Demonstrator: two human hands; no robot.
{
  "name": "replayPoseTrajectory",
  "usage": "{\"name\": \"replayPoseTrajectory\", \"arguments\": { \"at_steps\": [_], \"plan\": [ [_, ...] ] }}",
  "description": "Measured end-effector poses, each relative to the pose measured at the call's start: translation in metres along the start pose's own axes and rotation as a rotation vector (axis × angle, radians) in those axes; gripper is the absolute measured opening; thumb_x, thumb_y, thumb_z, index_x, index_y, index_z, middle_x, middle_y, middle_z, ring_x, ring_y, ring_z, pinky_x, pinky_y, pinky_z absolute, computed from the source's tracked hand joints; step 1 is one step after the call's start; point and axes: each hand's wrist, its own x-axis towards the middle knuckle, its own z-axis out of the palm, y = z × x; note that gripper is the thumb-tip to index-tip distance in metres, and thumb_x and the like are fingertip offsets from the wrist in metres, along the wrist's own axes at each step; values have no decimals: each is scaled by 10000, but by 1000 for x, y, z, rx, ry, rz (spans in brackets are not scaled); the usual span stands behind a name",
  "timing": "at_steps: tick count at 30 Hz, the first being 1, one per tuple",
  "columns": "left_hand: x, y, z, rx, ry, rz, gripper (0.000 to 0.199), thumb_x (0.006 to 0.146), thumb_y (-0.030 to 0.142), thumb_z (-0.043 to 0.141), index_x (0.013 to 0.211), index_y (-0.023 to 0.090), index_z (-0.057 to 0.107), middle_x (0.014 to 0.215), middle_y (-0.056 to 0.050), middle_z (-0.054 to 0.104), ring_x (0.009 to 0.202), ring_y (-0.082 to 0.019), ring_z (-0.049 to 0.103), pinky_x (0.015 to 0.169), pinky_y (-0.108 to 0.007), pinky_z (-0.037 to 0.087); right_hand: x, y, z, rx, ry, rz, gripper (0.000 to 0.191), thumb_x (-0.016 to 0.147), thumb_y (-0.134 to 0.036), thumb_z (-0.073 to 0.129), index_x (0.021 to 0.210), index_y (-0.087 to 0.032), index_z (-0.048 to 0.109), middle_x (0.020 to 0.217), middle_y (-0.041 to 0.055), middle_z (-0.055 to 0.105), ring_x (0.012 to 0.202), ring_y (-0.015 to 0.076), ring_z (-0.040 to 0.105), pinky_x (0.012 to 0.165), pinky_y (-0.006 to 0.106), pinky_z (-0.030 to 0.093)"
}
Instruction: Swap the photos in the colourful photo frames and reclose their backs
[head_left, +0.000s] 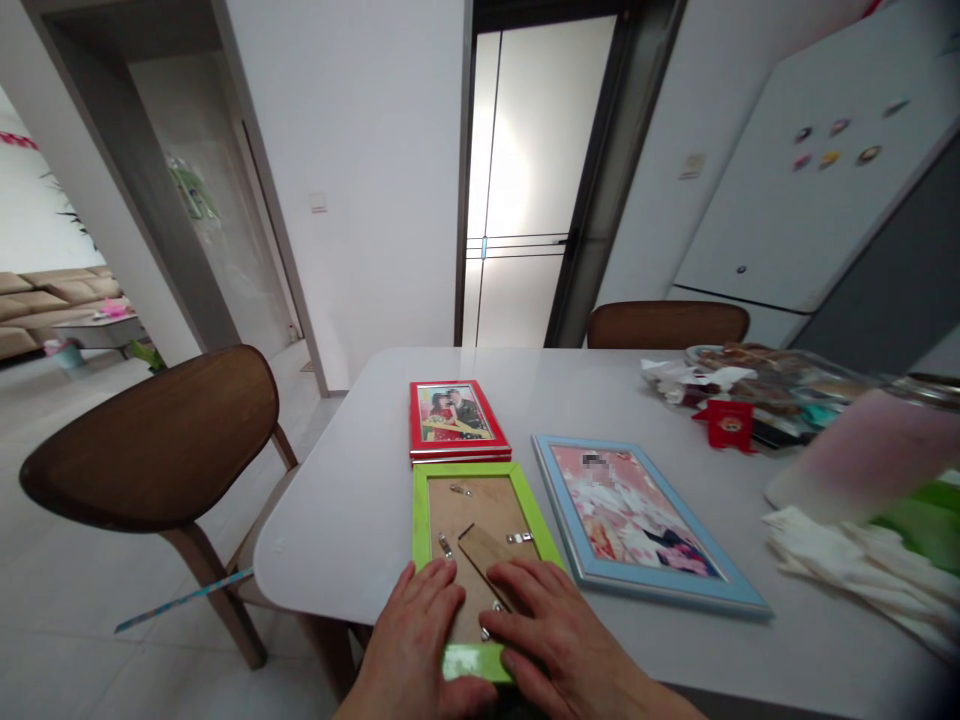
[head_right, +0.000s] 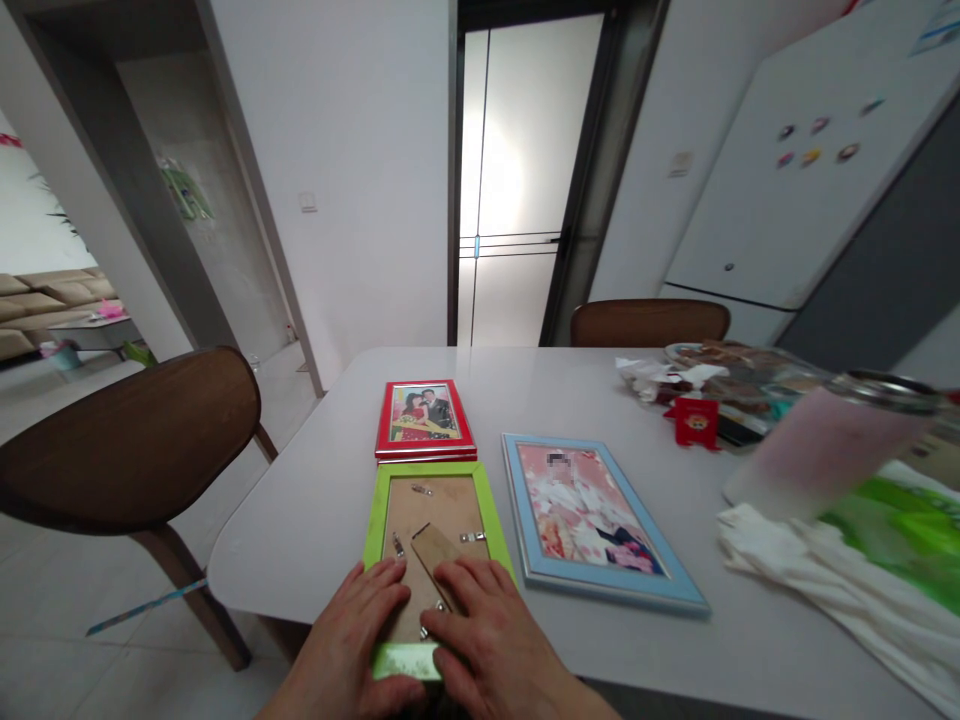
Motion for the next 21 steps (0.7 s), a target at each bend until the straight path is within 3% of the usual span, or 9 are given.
{"name": "replayPoseTrajectory", "arguments": {
  "at_steps": [10, 16, 21],
  "plan": [
    [-2, -3, 2, -28, 50, 31, 608, 540, 474, 667, 1029, 142, 525, 1167, -177, 512, 1090, -301, 454, 903, -515, 348, 0, 2, -5, 49, -9, -30, 302, 700, -204, 485, 979, -281, 572, 1099, 30, 503, 1013, 209, 418, 880, 371, 322],
    [-1, -1, 1, -66, 42, -27, 616, 475, 470, 712, 964, 127, 558, 1129, -181, 542, 1063, -309, 478, 917, -516, 325, 35, 2, 4, 76, 110, 77, 311, 779, -172, 379, 1052, -210, 523, 1022, 73, 531, 944, 187, 439, 848, 352, 338],
    [-2, -3, -3, -151, 56, -17, 526, 494, 490, 695, 898, 172, 584, 1092, -130, 579, 1033, -270, 510, 929, -469, 331, 61, 4, 17, -14, 57, 95, 236, 770, -175, 406, 922, -224, 580, 935, 46, 530, 898, 180, 422, 792, 332, 326]
  ]
}}
